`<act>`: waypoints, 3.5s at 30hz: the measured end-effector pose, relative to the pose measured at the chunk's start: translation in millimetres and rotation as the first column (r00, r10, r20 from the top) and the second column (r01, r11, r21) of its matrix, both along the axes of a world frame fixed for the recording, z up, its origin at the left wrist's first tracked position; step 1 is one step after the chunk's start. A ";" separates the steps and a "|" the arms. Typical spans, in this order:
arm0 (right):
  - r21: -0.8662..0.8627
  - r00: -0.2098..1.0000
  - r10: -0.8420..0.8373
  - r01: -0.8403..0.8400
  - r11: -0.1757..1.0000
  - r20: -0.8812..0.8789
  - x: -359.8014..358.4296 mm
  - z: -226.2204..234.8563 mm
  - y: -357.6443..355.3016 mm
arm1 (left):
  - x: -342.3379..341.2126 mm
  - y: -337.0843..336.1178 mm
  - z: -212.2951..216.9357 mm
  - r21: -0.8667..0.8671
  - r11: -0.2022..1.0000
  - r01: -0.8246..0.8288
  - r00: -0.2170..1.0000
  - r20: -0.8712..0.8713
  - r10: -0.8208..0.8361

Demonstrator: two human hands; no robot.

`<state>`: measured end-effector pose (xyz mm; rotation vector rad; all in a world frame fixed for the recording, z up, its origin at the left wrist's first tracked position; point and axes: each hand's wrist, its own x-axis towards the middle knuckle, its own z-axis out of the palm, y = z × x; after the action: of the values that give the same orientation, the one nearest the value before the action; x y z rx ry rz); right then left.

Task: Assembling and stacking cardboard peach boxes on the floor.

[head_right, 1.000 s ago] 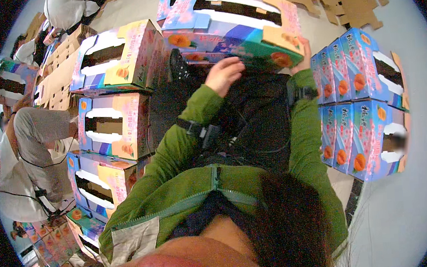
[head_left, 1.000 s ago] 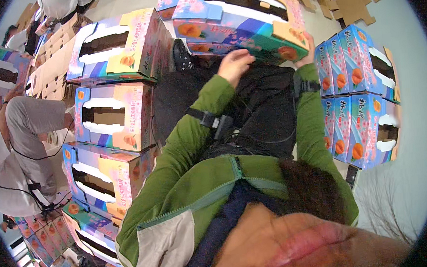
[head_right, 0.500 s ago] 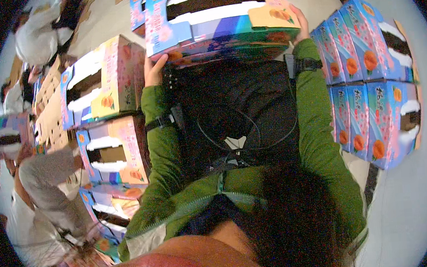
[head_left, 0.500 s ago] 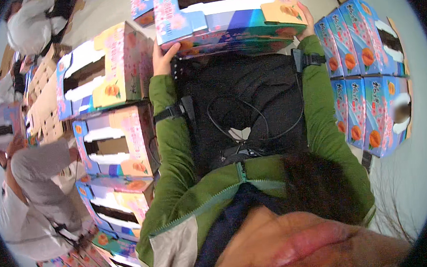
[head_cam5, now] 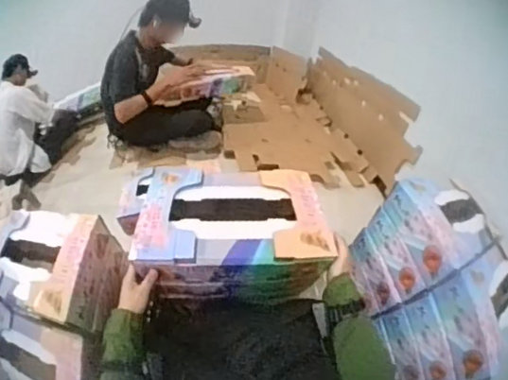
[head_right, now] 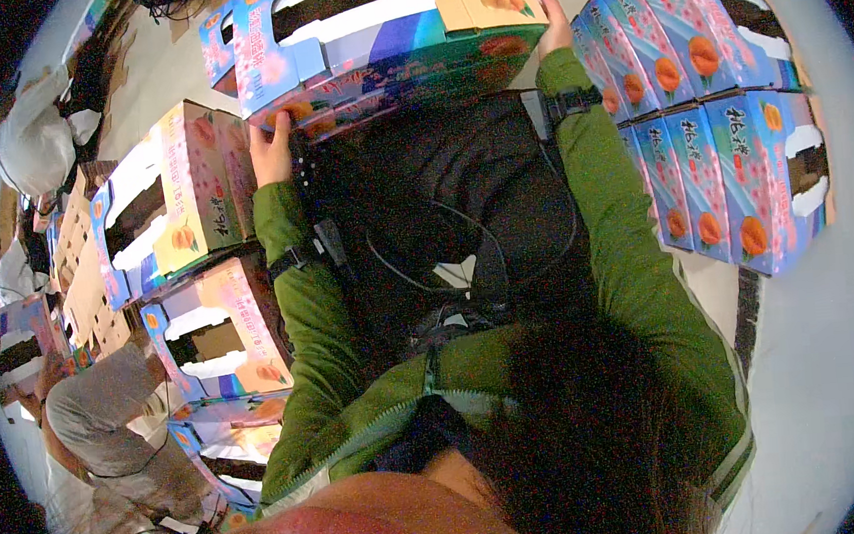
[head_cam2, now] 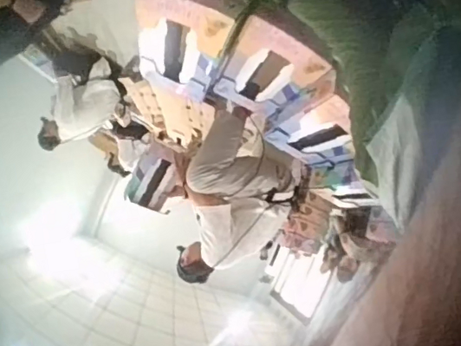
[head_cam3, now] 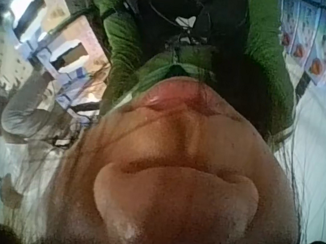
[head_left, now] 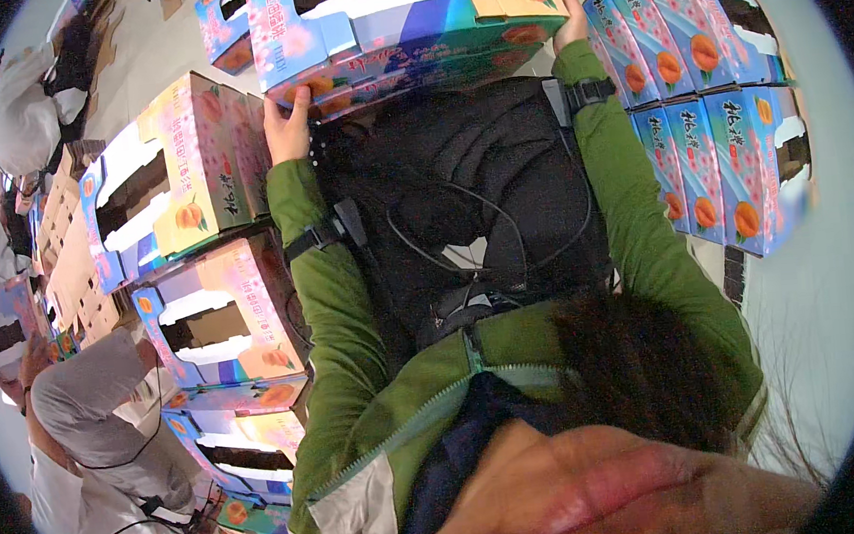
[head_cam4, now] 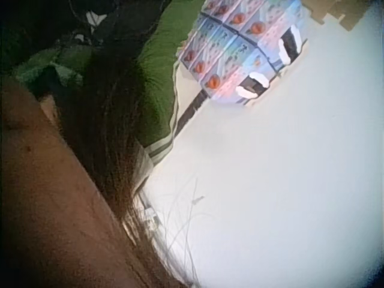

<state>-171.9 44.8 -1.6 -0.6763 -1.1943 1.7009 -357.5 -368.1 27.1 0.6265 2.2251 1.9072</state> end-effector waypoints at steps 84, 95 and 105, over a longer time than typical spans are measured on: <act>-0.162 0.986 0.078 -0.102 0.982 -0.146 -4.0 22.9 -19.5 | 5.7 -5.6 -16.8 0.153 0.981 0.120 0.991 0.033 -0.127; -0.209 0.992 0.066 -0.088 0.974 -0.111 -1.5 35.2 -28.3 | 11.8 -3.5 -7.8 0.199 0.975 0.094 0.991 0.072 -0.111; -0.283 0.988 0.117 -0.140 0.949 -0.096 4.7 48.3 -41.3 | 15.6 -4.2 1.3 0.114 0.990 0.085 0.994 0.056 -0.091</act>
<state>-167.2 3.6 46.7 -0.7115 -0.9608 2.0181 -341.9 -372.4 28.5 0.6613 2.0309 1.9894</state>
